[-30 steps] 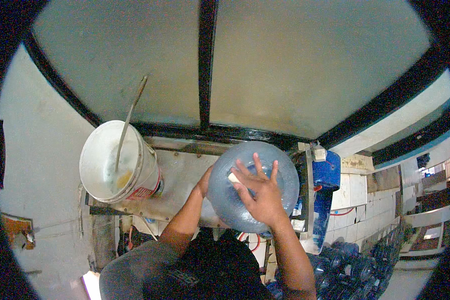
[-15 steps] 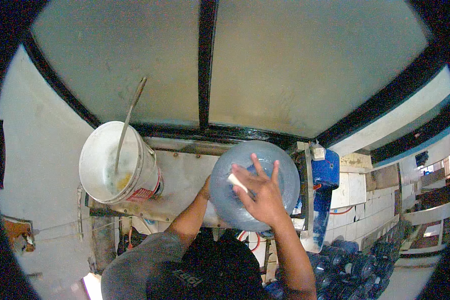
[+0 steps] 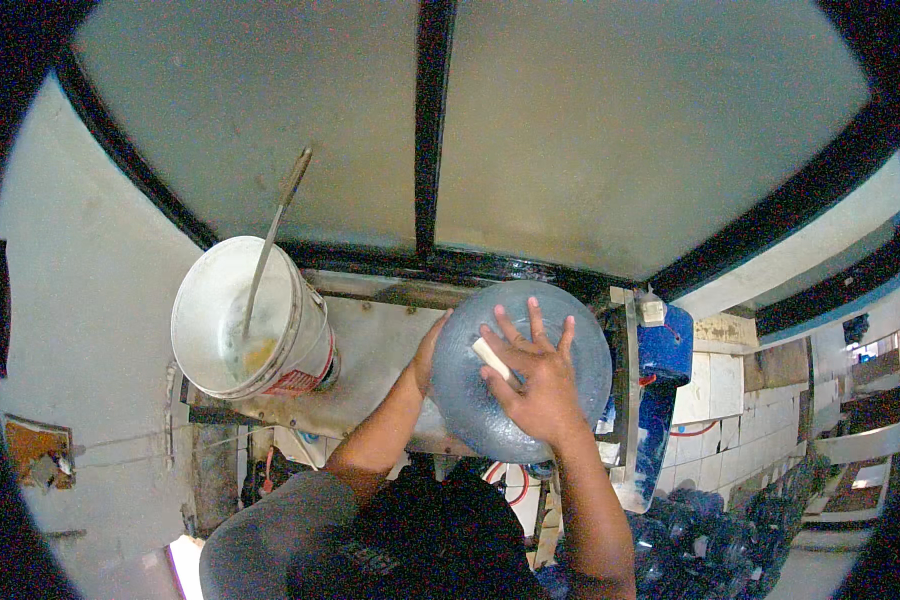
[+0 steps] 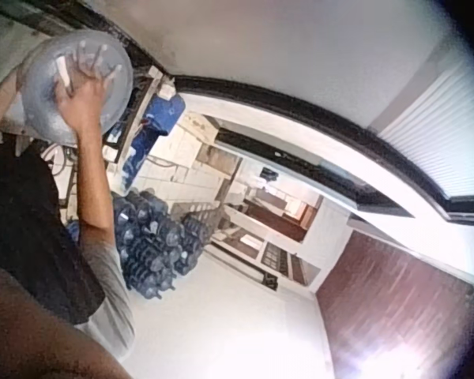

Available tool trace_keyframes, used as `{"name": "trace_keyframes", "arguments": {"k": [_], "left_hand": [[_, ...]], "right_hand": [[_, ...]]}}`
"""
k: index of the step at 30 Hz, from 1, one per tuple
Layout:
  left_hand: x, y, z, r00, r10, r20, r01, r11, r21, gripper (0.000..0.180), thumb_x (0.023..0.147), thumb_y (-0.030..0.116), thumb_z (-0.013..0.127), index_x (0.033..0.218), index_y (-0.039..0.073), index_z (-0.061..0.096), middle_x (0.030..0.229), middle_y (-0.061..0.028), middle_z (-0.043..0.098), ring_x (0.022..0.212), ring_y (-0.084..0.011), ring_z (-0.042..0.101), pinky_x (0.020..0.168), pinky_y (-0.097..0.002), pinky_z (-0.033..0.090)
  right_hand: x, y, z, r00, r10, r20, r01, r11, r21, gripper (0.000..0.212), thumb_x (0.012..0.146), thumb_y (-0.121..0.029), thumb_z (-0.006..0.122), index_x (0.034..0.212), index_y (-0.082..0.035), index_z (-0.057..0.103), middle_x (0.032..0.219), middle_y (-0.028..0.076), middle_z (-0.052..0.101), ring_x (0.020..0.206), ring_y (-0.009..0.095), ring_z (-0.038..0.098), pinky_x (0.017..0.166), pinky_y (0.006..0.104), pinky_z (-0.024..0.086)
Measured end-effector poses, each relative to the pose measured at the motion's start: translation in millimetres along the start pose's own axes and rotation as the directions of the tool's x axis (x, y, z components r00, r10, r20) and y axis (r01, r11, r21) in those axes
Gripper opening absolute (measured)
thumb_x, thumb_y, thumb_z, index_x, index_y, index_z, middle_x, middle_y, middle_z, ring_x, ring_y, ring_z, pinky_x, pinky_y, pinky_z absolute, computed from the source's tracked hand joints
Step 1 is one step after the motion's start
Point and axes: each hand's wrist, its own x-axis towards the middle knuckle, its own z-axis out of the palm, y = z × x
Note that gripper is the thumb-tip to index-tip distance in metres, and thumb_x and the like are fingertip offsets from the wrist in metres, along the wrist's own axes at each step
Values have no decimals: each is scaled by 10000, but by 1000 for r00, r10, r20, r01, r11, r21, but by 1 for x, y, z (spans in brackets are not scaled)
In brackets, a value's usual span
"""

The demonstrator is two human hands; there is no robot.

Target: The person wipes the top of a large water jug with a cloth, carries it to a storage area, and then cleans the exterior of a different jug using a sponge.

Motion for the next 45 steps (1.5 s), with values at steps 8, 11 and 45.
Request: {"name": "trace_keyframes", "arguments": {"k": [8, 11, 45], "left_hand": [[-62, 41, 123, 897, 412, 161, -378, 524, 763, 564, 1032, 354, 524, 1510, 62, 454, 1538, -133, 477, 1448, -284, 409, 1197, -427, 288], [-55, 47, 150, 848, 372, 377, -324, -198, 925, 610, 1037, 400, 517, 1524, 46, 419, 1578, -202, 396, 1467, -372, 360, 1194, -448, 300], [-125, -56, 204, 869, 381, 315, 42, -691, 722, 686, 900, 568, 650, 1352, 56, 589, 1425, -194, 573, 1433, -429, 401, 1176, -575, 272]], "right_hand": [[-9, 11, 8, 983, 7, -184, 9, 996, 88, 429, 934, -216, 653, 1338, -72, 647, 1442, 132, 590, 1455, 363, 410, 1209, 659, 61], [-13, 9, 8, 942, 6, -335, 28, 995, 97, 435, 940, -156, 650, 1353, -21, 622, 1306, 223, 654, 1287, 370, 589, 1176, 572, 282], [-162, 58, -35, 991, 91, -96, -7, 763, 647, 442, 967, -141, 648, 1396, -53, 591, 1111, 262, 714, 994, 279, 723, 869, 376, 537]]}}
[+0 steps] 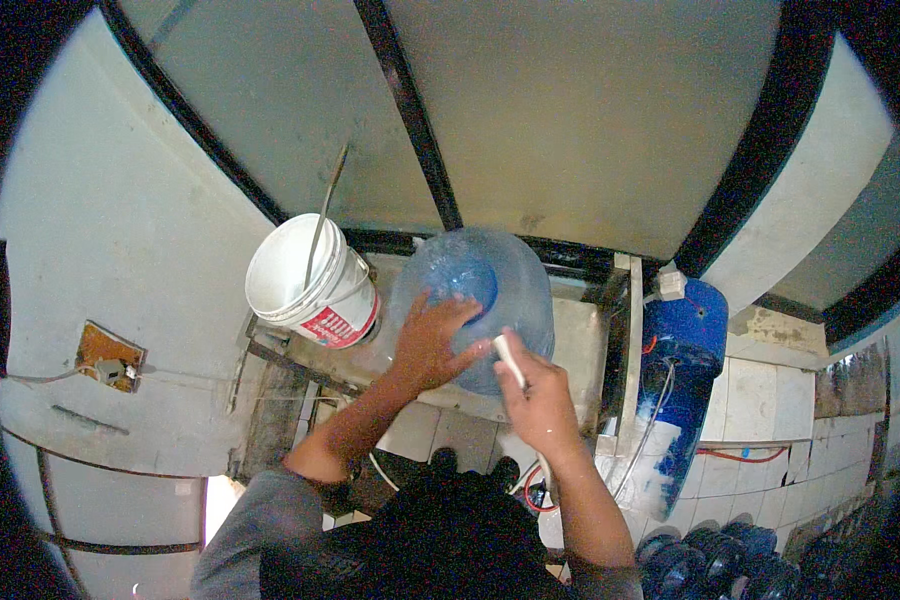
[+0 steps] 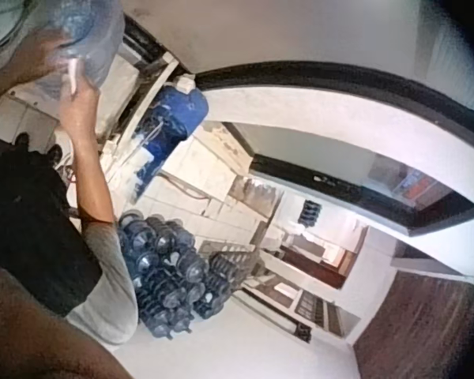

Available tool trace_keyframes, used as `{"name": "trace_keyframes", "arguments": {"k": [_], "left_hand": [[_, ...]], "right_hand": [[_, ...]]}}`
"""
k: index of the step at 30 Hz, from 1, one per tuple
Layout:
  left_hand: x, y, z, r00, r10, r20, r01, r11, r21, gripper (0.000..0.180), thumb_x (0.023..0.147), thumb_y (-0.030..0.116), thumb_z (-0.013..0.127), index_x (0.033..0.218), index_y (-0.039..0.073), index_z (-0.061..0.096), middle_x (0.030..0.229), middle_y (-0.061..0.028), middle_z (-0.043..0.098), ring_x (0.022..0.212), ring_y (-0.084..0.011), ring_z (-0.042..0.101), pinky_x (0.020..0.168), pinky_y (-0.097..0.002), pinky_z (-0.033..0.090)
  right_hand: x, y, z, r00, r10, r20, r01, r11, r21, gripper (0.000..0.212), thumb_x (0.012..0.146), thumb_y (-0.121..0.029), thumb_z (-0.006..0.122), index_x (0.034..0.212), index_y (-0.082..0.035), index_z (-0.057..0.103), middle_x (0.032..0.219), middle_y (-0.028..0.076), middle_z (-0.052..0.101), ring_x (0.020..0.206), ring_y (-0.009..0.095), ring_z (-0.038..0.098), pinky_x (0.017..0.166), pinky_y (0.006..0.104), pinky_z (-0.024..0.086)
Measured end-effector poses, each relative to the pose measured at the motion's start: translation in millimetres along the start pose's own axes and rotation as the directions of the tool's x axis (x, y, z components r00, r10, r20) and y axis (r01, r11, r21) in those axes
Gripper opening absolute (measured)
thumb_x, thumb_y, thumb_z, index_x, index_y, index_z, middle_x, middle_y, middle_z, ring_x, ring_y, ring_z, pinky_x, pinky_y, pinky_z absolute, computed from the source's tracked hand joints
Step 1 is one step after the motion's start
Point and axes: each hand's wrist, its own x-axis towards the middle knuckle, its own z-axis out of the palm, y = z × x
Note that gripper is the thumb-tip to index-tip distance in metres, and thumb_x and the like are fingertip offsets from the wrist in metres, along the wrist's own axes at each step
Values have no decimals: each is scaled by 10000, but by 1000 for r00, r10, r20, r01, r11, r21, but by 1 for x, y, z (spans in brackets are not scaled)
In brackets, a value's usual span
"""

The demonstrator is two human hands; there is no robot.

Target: The person wipes the top of a large water jug with a cloth, carries it to a storage area, and then cleans the exterior of a different jug using a sponge.

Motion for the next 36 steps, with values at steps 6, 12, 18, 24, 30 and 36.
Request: {"name": "trace_keyframes", "arguments": {"k": [6, 12, 18, 24, 30, 36], "left_hand": [[-44, -26, 41, 779, -255, -573, 46, 934, -354, 509, 1009, 365, 521, 1368, 8, 569, 1435, -206, 557, 1428, -409, 412, 1195, -500, 259], [-63, -36, 79, 637, -597, -487, -22, 618, -786, 702, 1051, 482, 388, 1525, -36, 358, 1601, -233, 324, 1490, -363, 308, 1222, -478, 210], [-135, -53, 99, 598, -650, 468, 271, -386, -882, 847, 1017, 708, 274, 1469, 6, 419, 1458, -212, 462, 1357, -324, 456, 1131, -452, 359], [-220, -42, 72, 528, -574, 627, 654, -197, -731, 758, 998, 751, 275, 886, 75, 602, 653, -33, 538, 551, -144, 522, 536, -297, 416], [-205, -18, 17, 587, -403, 702, 644, -293, -706, 699, 969, 783, 323, 694, 152, 442, 554, 62, 334, 417, -73, 292, 394, -261, 231], [-202, -26, 14, 492, -362, 792, 682, -405, -609, 713, 937, 820, 336, 692, 156, 430, 553, 60, 306, 405, -76, 270, 382, -258, 217]], "right_hand": [[-29, 26, 9, 999, 38, 28, -38, 999, 1, 515, 1007, -169, 616, 1503, -130, 484, 1071, 185, 727, 925, 149, 652, 828, 312, 510], [-53, 43, 95, 970, 115, 216, -171, 949, 266, 436, 1020, -192, 604, 1439, -123, 503, 969, 96, 678, 858, 141, 612, 779, 314, 501], [-24, 51, 173, 976, -104, 190, 145, 965, -220, 439, 939, -112, 658, 1354, -92, 518, 1231, 133, 663, 1125, 260, 626, 920, 351, 491], [31, 102, 237, 908, 127, 400, -409, 478, 777, 374, 1022, -270, 560, 1312, -37, 528, 1323, 155, 633, 1120, 309, 652, 943, 410, 529], [84, 162, 304, 602, 432, 672, -797, 383, 467, 342, 1013, -289, 532, 1118, 11, 657, 1128, 204, 720, 1042, 351, 693, 945, 468, 543], [66, 149, 300, 630, 460, 626, 333, 568, -753, 269, 873, -161, 571, 1020, 10, 718, 1088, 227, 715, 1039, 376, 699, 920, 477, 558]]}}
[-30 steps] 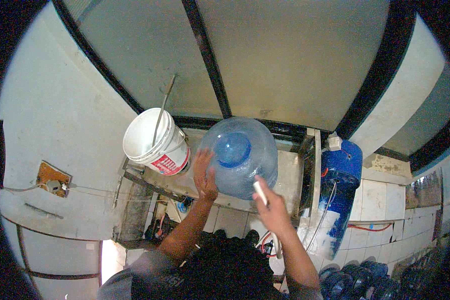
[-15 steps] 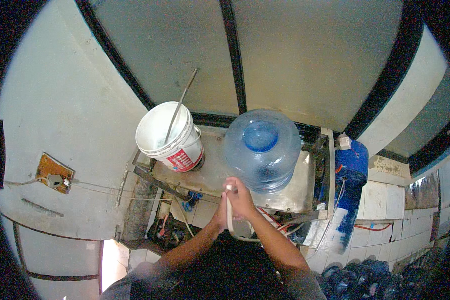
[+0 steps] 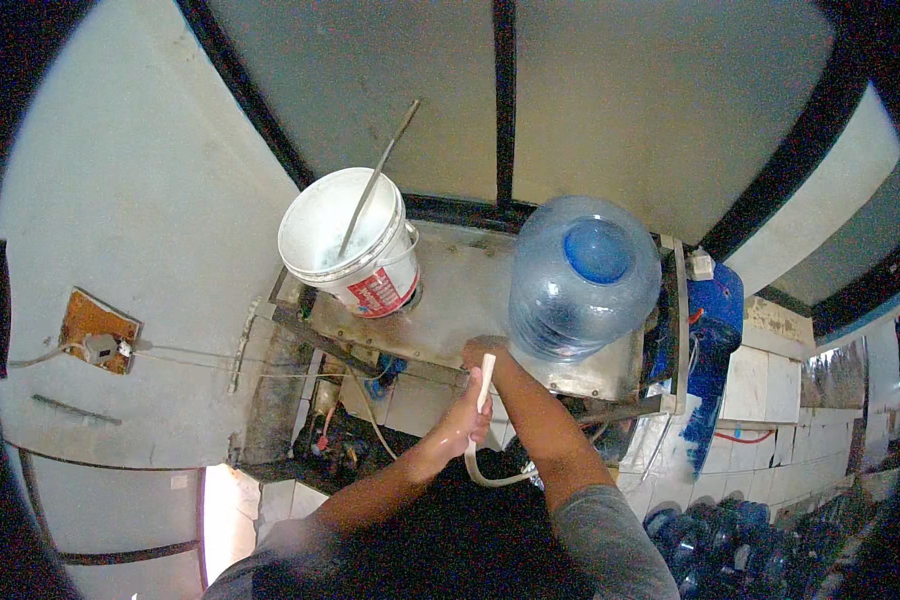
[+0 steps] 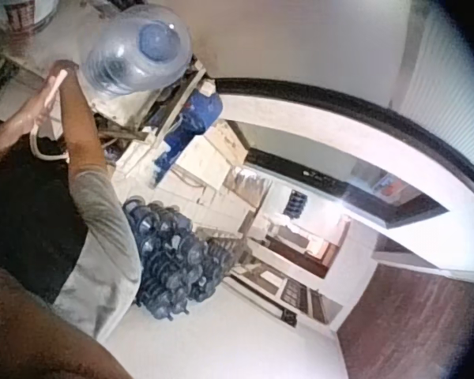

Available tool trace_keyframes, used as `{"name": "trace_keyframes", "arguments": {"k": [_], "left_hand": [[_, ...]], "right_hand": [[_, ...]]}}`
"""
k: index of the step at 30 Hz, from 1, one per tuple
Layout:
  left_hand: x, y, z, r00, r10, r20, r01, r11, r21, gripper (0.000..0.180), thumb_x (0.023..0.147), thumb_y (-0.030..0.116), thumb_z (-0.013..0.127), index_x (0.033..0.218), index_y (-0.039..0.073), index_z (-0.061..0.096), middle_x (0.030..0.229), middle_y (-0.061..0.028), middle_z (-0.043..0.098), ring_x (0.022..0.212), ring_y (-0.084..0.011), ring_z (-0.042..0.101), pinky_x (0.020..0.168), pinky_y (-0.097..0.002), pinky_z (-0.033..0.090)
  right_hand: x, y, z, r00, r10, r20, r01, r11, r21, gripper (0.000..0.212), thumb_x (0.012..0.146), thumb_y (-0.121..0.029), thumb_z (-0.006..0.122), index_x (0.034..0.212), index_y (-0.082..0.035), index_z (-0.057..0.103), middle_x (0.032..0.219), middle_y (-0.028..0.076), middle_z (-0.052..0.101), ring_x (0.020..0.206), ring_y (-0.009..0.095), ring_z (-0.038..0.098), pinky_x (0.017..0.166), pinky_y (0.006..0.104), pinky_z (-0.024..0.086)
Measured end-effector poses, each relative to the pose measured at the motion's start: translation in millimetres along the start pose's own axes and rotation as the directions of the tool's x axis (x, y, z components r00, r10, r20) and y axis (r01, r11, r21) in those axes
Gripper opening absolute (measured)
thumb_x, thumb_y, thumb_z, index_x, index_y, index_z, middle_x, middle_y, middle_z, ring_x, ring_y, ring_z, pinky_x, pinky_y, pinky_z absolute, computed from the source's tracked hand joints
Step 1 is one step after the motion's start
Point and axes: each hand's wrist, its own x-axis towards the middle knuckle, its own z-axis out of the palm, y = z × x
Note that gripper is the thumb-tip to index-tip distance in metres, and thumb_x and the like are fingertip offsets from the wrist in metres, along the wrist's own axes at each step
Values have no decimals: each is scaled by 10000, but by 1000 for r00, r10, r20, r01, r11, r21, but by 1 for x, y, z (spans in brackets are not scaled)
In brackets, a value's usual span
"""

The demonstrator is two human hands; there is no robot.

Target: The person wipes the top of a large water jug with a cloth, carries it to a storage area, and then cleans the exterior of a different jug using a sponge.

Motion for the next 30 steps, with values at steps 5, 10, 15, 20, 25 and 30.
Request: {"name": "trace_keyframes", "arguments": {"k": [5, 10, 15, 20, 25, 30], "left_hand": [[7, 0, 4, 998, -36, 46, 35, 999, 25, 718, 931, 825, 342, 705, 150, 441, 547, 53, 315, 405, -81, 287, 390, -271, 250], [2, -7, 42, 986, -92, 142, 77, 991, 107, 714, 913, 833, 380, 724, 148, 447, 560, 62, 314, 427, -76, 272, 405, -258, 241], [6, -27, 84, 937, -171, 304, 104, 969, 223, 718, 940, 820, 327, 675, 157, 398, 549, 66, 297, 421, -84, 279, 411, -275, 245], [36, -53, 132, 893, -261, 366, 155, 943, 294, 719, 934, 825, 331, 685, 155, 406, 540, 65, 305, 423, -82, 296, 412, -268, 266], [88, -59, 198, 924, -209, 320, 145, 966, 213, 716, 902, 838, 389, 784, 140, 500, 554, 45, 351, 412, -92, 322, 391, -276, 286], [172, -33, 261, 927, -288, 242, 290, 957, 24, 693, 911, 813, 415, 811, 134, 507, 551, 40, 336, 413, -109, 314, 390, -280, 272]], "right_hand": [[-30, 5, -19, 881, 314, -354, -83, 839, 539, 217, 945, -161, 567, 982, -11, 720, 893, 179, 724, 913, 279, 728, 752, 405, 578], [-64, 30, -25, 957, 254, -141, 62, 296, 953, 346, 1013, -376, 596, 925, -43, 632, 756, 44, 638, 720, 125, 615, 600, 292, 472], [-117, 83, 28, 968, 120, -219, 165, 353, 921, 309, 1025, -320, 546, 1012, -33, 660, 922, 113, 704, 787, 201, 645, 736, 350, 518], [-215, 130, 51, 839, 300, -454, 472, 15, 882, 348, 1012, -228, 546, 1248, 17, 615, 1196, 175, 698, 1171, 252, 640, 1029, 344, 483], [-271, 133, 67, 598, 744, -299, 755, -398, 521, 440, 1029, -251, 507, 1372, 24, 517, 1350, 212, 611, 1141, 292, 645, 1012, 394, 512], [-302, 130, 189, 482, 766, -425, 469, 185, 864, 498, 1066, -372, 461, 1388, 6, 509, 1202, 164, 667, 1058, 260, 668, 910, 395, 522]]}}
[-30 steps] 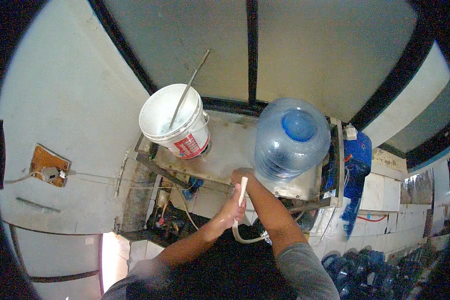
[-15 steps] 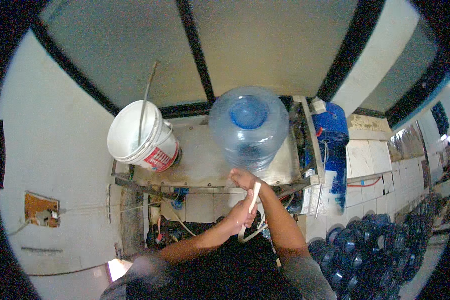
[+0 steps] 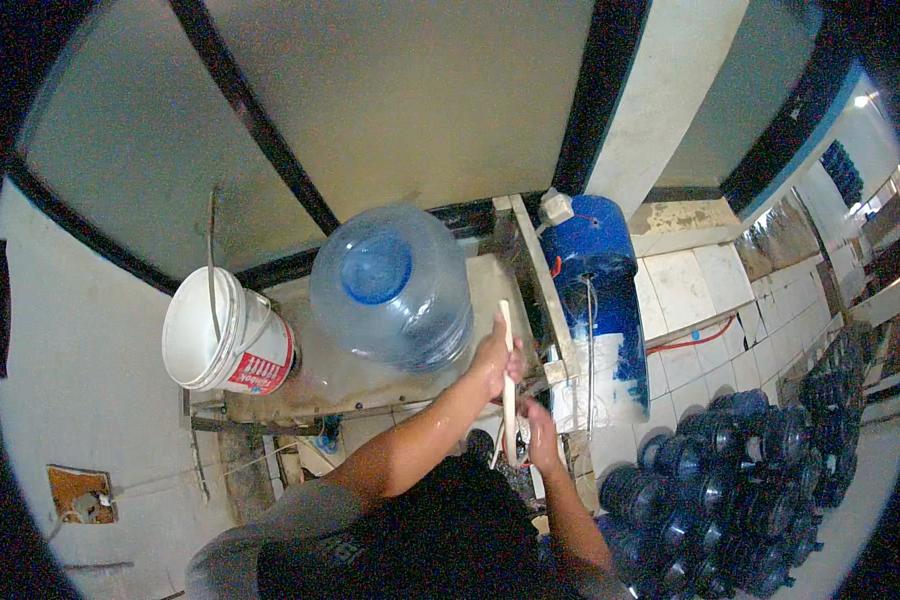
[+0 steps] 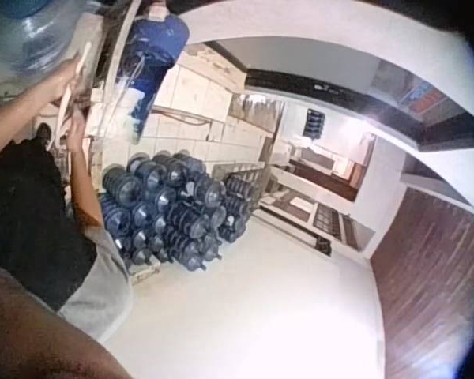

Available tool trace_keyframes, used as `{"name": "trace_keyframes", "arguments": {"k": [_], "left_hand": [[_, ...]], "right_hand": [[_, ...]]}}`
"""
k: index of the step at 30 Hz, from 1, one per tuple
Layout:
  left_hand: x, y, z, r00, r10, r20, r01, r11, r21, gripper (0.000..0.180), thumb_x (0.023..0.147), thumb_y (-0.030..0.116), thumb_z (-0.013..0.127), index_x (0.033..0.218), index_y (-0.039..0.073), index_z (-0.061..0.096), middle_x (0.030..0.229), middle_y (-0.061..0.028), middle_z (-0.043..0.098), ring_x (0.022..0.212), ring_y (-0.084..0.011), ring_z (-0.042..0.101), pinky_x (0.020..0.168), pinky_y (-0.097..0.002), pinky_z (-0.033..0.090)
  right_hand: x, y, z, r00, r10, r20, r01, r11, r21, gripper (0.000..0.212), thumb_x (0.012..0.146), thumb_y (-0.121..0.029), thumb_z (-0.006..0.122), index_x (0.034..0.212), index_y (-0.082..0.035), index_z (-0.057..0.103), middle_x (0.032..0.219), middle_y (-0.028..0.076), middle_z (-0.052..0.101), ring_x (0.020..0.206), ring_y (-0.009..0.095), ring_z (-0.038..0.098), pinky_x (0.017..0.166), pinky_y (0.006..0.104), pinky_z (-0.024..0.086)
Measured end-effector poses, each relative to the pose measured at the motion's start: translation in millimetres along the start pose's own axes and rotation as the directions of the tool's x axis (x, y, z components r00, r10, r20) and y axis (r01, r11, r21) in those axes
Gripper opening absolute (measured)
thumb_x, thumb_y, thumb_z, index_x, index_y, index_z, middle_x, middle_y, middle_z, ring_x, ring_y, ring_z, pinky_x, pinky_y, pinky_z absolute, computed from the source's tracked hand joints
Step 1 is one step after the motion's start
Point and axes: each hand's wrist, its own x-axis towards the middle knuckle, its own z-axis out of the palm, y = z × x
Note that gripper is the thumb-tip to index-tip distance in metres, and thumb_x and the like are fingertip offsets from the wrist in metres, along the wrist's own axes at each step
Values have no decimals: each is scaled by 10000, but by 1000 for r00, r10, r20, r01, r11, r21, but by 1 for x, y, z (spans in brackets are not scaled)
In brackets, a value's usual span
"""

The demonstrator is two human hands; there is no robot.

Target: The person wipes the top of a large water jug with a cloth, carries it to a storage area, and then cleans the exterior of a different jug using a sponge.

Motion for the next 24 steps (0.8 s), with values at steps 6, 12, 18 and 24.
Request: {"name": "trace_keyframes", "arguments": {"k": [6, 12, 18, 24], "left_hand": [[56, 16, 4, 963, 267, -48, -263, 962, 79, 743, 957, 782, 350, 1237, 123, 549, 1002, -74, 603, 890, -229, 597, 740, -426, 526], [43, -94, -131, 844, -55, 533, -73, 973, 217, 599, 1039, 580, 446, 1453, 148, 470, 1392, -68, 563, 1254, -247, 558, 1075, -514, 439], [-11, -76, -101, 875, 296, 384, -477, 667, 572, 413, 1108, 354, 423, 1292, 21, 585, 1125, -98, 668, 1063, -182, 642, 956, -341, 525], [31, -53, -79, 791, 606, 87, -484, 533, 694, 448, 1111, 375, 376, 1073, -4, 612, 833, -108, 695, 692, -190, 673, 665, -351, 541]], "right_hand": [[-34, 11, -9, 999, -47, -1, 43, 931, -363, 450, 1030, -154, 564, 1422, 1, 406, 1082, 223, 682, 1008, 302, 701, 848, 408, 560], [58, -89, 2, 999, -11, 44, 20, 980, -198, 478, 1023, -114, 566, 1453, 0, 394, 1009, 211, 719, 878, 289, 741, 745, 384, 581], [150, -97, 29, 997, 73, 35, -65, 979, -191, 499, 996, -226, 643, 1414, 4, 494, 884, 182, 733, 653, 258, 739, 620, 375, 568], [120, -87, 46, 996, -78, -41, 71, 986, -154, 384, 1031, -210, 585, 1327, 29, 536, 1011, 178, 676, 905, 220, 674, 805, 353, 546]]}}
